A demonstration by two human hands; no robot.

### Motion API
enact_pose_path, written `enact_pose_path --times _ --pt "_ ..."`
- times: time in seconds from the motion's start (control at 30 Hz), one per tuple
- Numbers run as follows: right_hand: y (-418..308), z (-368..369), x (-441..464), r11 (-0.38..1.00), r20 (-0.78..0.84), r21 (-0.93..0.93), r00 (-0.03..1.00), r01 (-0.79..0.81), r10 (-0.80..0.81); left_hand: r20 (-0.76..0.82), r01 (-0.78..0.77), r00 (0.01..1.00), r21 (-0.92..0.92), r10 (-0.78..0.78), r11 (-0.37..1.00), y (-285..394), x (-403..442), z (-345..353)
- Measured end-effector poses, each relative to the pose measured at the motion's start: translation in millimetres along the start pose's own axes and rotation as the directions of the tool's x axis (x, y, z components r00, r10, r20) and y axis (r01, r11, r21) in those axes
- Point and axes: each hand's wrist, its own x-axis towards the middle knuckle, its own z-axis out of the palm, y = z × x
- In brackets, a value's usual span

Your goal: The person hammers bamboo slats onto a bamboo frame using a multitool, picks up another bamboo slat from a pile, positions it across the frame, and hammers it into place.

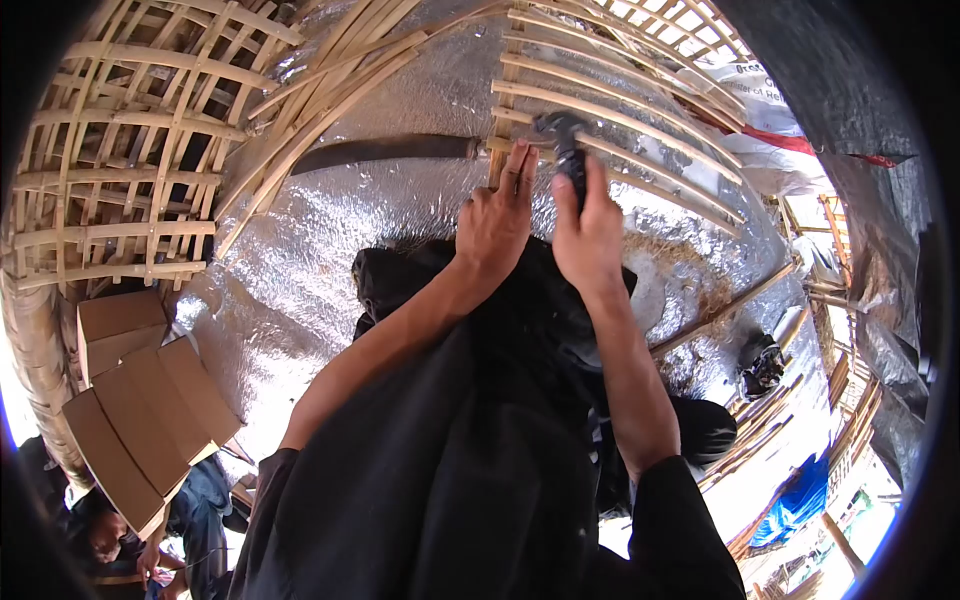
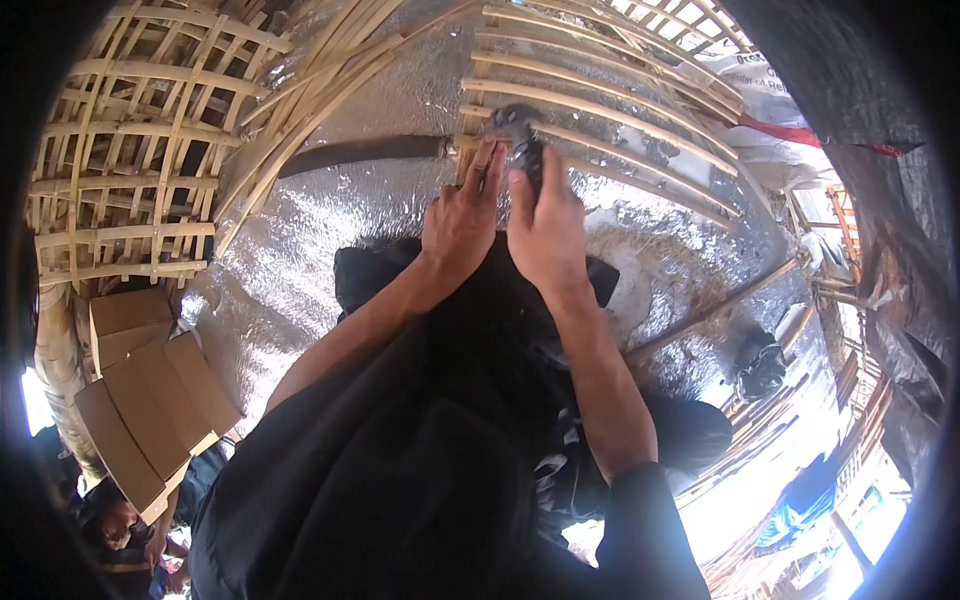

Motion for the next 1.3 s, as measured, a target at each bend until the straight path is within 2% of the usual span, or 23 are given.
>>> enact_pose_path --times 0.1,0.17,0.2,0.27,0.3,0.33,0.37,0.43,0.47,0.57,0.6,0.67,0.7,0.73,0.83,0.87,0.97,1.0,1.1,1.13,1.23,1.27,1.3 --pt "1.6 11.2 -13.3 0.993 -0.108 0.063 0.99 0.099 -0.091 -0.017 0.0 1.0 -0.004 0.0 1.0 -2.4 -9.9 3.0" --pt "12.8 11.2 -11.7 0.972 0.046 -0.142 0.983 0.185 -0.18 -0.037 0.01 0.999 -0.025 -0.011 1.0 -1.3 -12.3 20.5" --pt "0.8 12.5 2.3 0.978 0.074 -0.095 0.981 0.184 -0.178 -0.044 -0.006 0.999 -0.016 0.006 1.0 -6.5 -1.7 14.9" --pt "-18.9 2.4 -3.6 0.994 0.008 -0.03 0.994 0.107 -0.107 0.017 0.01 1.0 -0.034 -0.009 0.999 -2.8 -11.2 -3.0" --pt "-24.3 2.0 -2.0 0.996 -0.038 0.004 0.995 0.092 -0.092 -0.012 -0.005 1.0 -0.025 0.005 1.0 -4.8 -7.5 -0.4" --pt "-28.9 2.4 -3.7 0.979 -0.159 0.123 0.977 0.163 -0.142 -0.036 -0.016 0.999 -0.014 0.015 1.0 -5.8 -3.8 1.0" --pt "-13.3 10.3 -9.7 0.969 -0.241 0.09 0.949 0.229 -0.202 -0.058 -0.023 0.998 -0.008 0.022 1.0 -5.4 -2.4 0.4" --pt "-4.2 13.6 -5.4 0.981 0.104 -0.135 0.986 0.142 -0.128 -0.053 -0.013 0.999 -0.029 0.012 0.999 -7.9 -0.4 0.1" --pt "-1.5 16.3 -2.0 0.979 0.093 -0.117 0.984 0.165 -0.155 -0.029 -0.008 1.0 -0.047 0.006 0.999 -12.6 -0.6 -0.2" --pt "-21.6 2.9 -2.5 0.997 -0.08 0.008 0.994 0.08 -0.079 -0.013 -0.02 1.0 -0.076 0.019 0.997 -12.8 -0.6 -3.2" --pt "-26.3 8.3 -8.1 0.983 -0.214 0.174 0.977 0.052 -0.014 -0.028 -0.032 0.999 -0.072 0.031 0.997 -15.2 1.5 -6.0" --pt "4.0 25.1 -15.7 0.981 -0.146 -0.023 0.971 0.19 -0.192 -0.019 -0.019 1.0 -0.088 0.017 0.996 -17.9 -3.4 9.1" --pt "3.6 25.5 -10.4 0.967 0.04 -0.117 0.974 0.226 -0.223 -0.018 -0.021 1.0 -0.092 0.019 0.996 -15.6 0.2 4.7" --pt "2.4 28.4 -6.7 0.949 -0.017 -0.136 0.958 0.283 -0.288 0.001 -0.011 1.0 -0.08 0.012 0.997 -17.2 2.1 0.8" --pt "-29.6 2.2 -7.3 0.999 -0.102 0.042 0.995 0.008 -0.003 -0.016 -0.023 1.0 -0.052 0.022 0.998 -13.2 0.9 -7.2" --pt "-11.5 10.4 -10.1 0.986 -0.258 0.061 0.957 0.152 -0.132 -0.062 -0.055 0.997 -0.05 0.052 0.997 -15.3 1.2 -4.3" --pt "30.5 26.7 -2.9 0.905 0.002 -0.186 0.922 0.382 -0.388 -0.079 -0.061 0.995 -0.049 0.057 0.997 -25.0 -0.5 26.0" --pt "21.4 21.5 1.0 0.932 0.028 -0.192 0.952 0.306 -0.306 -0.066 -0.065 0.996 -0.058 0.062 0.996 -20.7 0.4 19.5" --pt "-0.5 6.2 -2.0 0.98 -0.203 -0.012 0.959 0.198 -0.196 -0.04 -0.031 0.999 -0.067 0.028 0.997 -14.7 -8.3 1.5" --pt "9.6 12.0 -8.7 0.966 -0.246 0.098 0.946 0.239 -0.209 -0.054 -0.033 0.998 -0.056 0.03 0.998 -16.0 -5.1 1.0" --pt "17.6 13.8 12.0 0.9 0.147 -0.146 0.909 0.41 -0.39 -0.096 -0.053 0.994 -0.038 0.049 0.998 -17.9 1.2 9.1" --pt "17.1 10.1 16.2 0.899 0.112 -0.184 0.917 0.398 -0.384 -0.108 -0.065 0.992 -0.033 0.061 0.997 -21.2 5.9 15.4" --pt "15.3 3.5 16.2 0.94 0.042 -0.156 0.953 0.304 -0.301 -0.119 -0.053 0.992 -0.037 0.048 0.998 -18.3 7.9 9.4"
